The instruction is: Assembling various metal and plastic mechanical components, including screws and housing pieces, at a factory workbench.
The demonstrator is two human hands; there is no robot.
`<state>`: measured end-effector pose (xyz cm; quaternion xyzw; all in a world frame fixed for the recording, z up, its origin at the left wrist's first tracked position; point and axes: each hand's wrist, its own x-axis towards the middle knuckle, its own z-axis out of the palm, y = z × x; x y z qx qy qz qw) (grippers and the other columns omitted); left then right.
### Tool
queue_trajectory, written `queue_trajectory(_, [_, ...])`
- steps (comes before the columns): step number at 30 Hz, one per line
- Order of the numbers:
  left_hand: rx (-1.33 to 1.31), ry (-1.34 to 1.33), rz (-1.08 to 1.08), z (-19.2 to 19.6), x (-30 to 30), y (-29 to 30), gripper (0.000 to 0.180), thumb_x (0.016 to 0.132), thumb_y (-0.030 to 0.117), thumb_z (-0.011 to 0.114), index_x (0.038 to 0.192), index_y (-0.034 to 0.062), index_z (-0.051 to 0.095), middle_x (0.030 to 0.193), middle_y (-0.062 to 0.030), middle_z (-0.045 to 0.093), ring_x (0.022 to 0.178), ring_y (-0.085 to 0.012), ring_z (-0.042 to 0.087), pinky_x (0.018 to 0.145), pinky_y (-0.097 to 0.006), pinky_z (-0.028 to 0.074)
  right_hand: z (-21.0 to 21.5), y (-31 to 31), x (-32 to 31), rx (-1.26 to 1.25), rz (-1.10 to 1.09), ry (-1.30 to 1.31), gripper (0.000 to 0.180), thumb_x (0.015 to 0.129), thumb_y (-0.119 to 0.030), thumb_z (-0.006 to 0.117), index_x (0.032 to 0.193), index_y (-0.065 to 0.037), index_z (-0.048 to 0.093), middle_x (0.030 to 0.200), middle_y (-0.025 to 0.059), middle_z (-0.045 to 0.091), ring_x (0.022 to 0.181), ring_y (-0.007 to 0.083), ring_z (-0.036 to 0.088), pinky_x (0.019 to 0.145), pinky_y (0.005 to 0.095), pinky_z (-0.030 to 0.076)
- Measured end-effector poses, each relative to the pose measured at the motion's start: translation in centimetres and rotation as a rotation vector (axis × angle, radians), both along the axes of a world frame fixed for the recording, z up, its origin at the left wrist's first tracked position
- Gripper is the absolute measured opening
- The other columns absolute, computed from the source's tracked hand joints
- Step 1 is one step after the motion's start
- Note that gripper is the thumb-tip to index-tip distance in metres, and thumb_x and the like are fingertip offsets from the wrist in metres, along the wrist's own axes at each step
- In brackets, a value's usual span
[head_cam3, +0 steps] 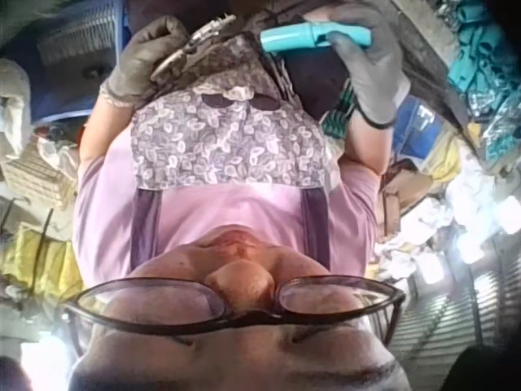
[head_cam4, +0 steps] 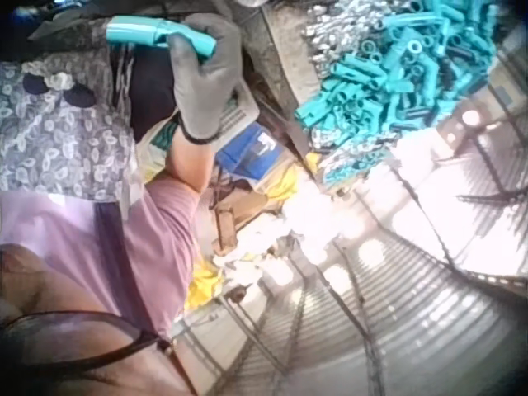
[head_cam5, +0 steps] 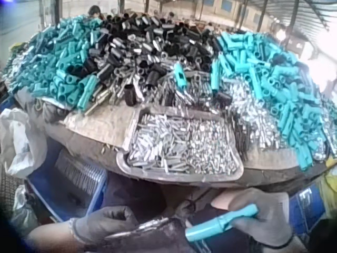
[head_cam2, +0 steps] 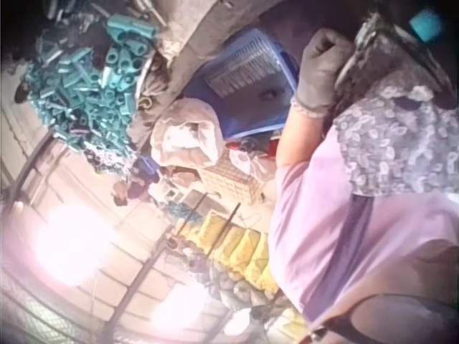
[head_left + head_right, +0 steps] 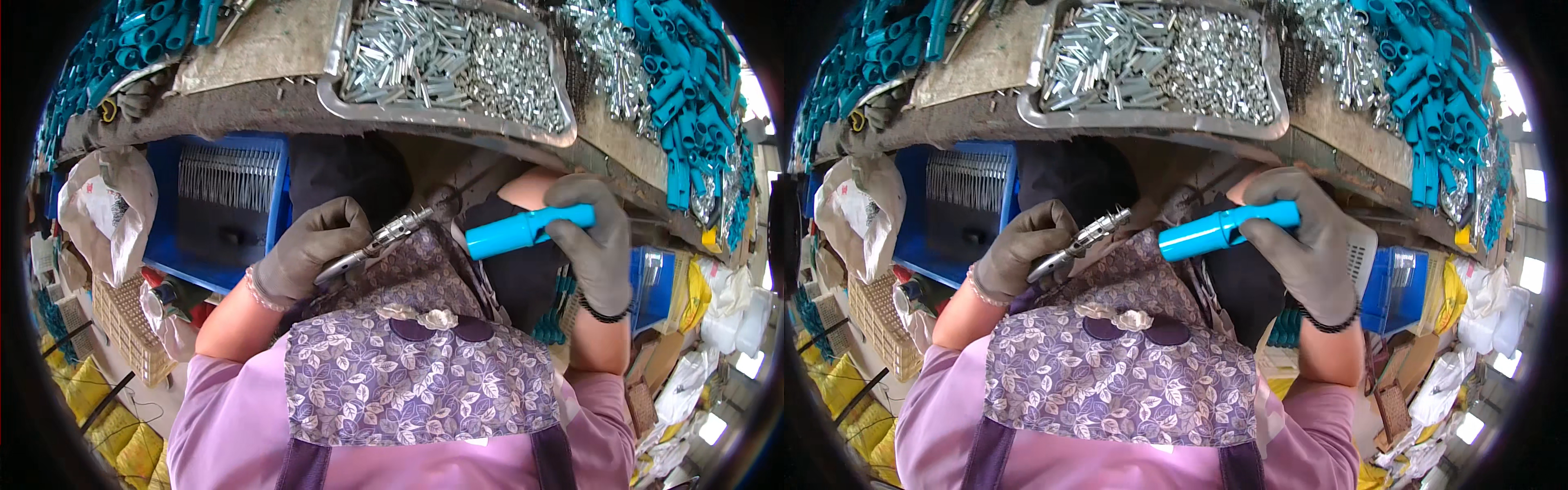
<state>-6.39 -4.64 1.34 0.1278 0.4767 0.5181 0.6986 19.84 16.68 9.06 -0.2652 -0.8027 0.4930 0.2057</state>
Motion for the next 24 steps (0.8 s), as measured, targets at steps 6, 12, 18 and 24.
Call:
queue_trajectory(6, [-0.058,0.034,-0.096,-0.5,1.0,0.2,0.015,0.094,0.015,0.066,0.090,0.0067,0.054,0.076,-0.0029,0.062,0.061,-0.0084,0.060,0.053,-0.023,0.047,-5.1,-1.9,0.1,-0.370,-0.227,-0.076,0.018,0.092,-0.011,0.065,0.106,-0.001,0.060,0.095,0.0033,0.063,0.087,0.0091,0.058,0.077,0.0252,0.047])
queue_trajectory(12, [0.089,0.111,-0.219,-0.5,2.7,0.8,0.013,0.096,0.014,0.060,0.105,0.0054,0.055,0.091,-0.0035,0.062,0.074,-0.0067,0.058,0.065,-0.022,0.048,-7.6,-4.0,-1.5,-0.254,0.117,-0.009,0.017,0.088,-0.006,0.066,0.104,-0.003,0.061,0.091,0.0045,0.061,0.082,0.0113,0.059,0.074,0.0269,0.048])
queue_trajectory(18, [0.069,0.350,-0.063,-0.8,3.9,1.0,0.041,0.100,0.016,0.053,0.138,0.0003,0.048,0.098,-0.0044,0.062,0.085,-0.0087,0.058,0.076,-0.023,0.047,-8.0,-6.0,-2.2,-0.007,0.134,0.050,0.016,0.087,-0.004,0.066,0.102,-0.002,0.060,0.095,0.0111,0.061,0.090,0.0203,0.062,0.080,0.0341,0.049])
queue_trajectory(24, [0.162,0.533,-0.128,-0.4,3.0,1.3,0.054,0.103,0.029,0.056,0.146,0.0009,0.041,0.126,-0.0090,0.058,0.102,-0.0116,0.058,0.087,-0.027,0.049,-9.1,-7.2,-3.6,-0.305,0.087,0.019,0.017,0.091,-0.004,0.062,0.107,-0.001,0.058,0.098,0.0118,0.059,0.089,0.0218,0.060,0.081,0.0334,0.048])
